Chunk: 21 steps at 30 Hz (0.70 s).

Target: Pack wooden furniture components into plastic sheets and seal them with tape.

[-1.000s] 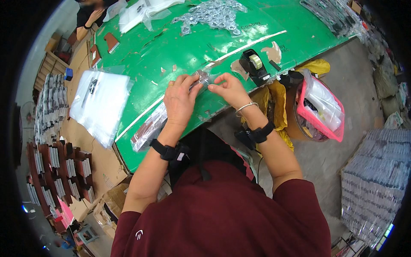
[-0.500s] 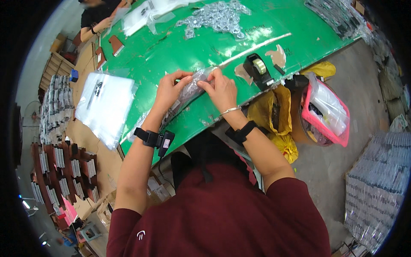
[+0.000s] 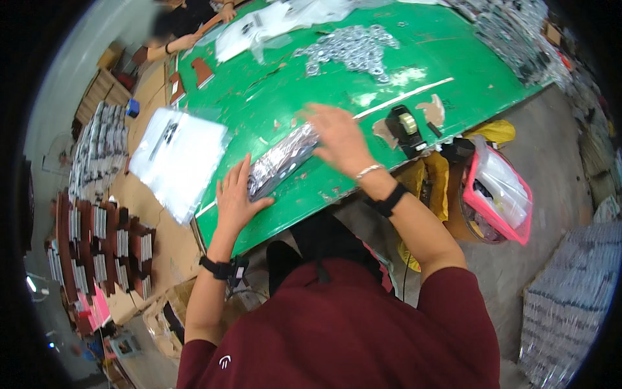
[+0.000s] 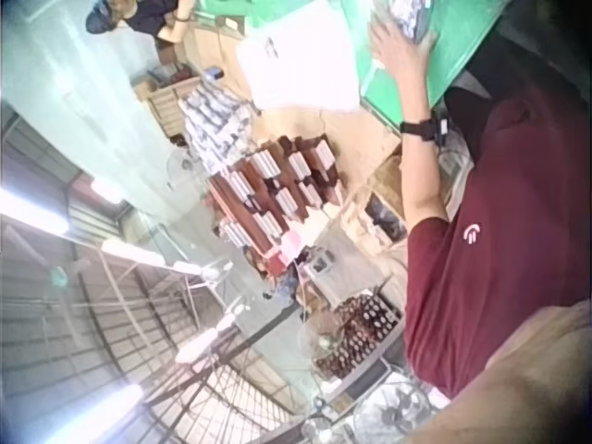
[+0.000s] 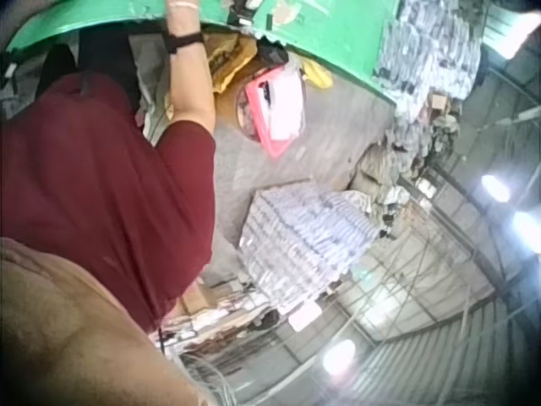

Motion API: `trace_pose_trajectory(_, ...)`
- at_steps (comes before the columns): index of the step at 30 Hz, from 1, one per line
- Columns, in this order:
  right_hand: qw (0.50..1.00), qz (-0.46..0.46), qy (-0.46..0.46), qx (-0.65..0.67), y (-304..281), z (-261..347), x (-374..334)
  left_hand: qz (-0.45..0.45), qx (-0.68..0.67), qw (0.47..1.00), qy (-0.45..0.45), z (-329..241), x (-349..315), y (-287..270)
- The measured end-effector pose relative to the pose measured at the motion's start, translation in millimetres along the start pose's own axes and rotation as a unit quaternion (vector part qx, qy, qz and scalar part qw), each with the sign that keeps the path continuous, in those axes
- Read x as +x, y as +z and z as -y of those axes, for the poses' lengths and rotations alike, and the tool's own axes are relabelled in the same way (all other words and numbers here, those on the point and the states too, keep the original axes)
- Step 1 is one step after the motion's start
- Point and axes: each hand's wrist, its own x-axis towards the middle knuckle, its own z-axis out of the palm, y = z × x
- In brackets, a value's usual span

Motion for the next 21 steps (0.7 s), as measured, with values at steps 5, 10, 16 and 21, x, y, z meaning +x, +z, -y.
trace_pose_trajectory(5,0.982,0.163,-0.064,-0.069,44,10,14,0.050,-0.038,0.995,-0.079,11,-27,5)
trace_pose_trajectory(10,0.946,0.307,-0.102,0.025,37,9,9,0.071,-0.075,0.993,-0.053,11,-62,-18)
trace_pose_trajectory(16,0.952,0.248,-0.113,0.143,8,24,-37,0.124,-0.070,0.990,0.019,16,-63,-75)
trace_pose_trajectory(21,0.962,0.191,-0.010,0.196,-45,48,-42,0.065,-0.013,0.996,0.058,-4,-38,-132)
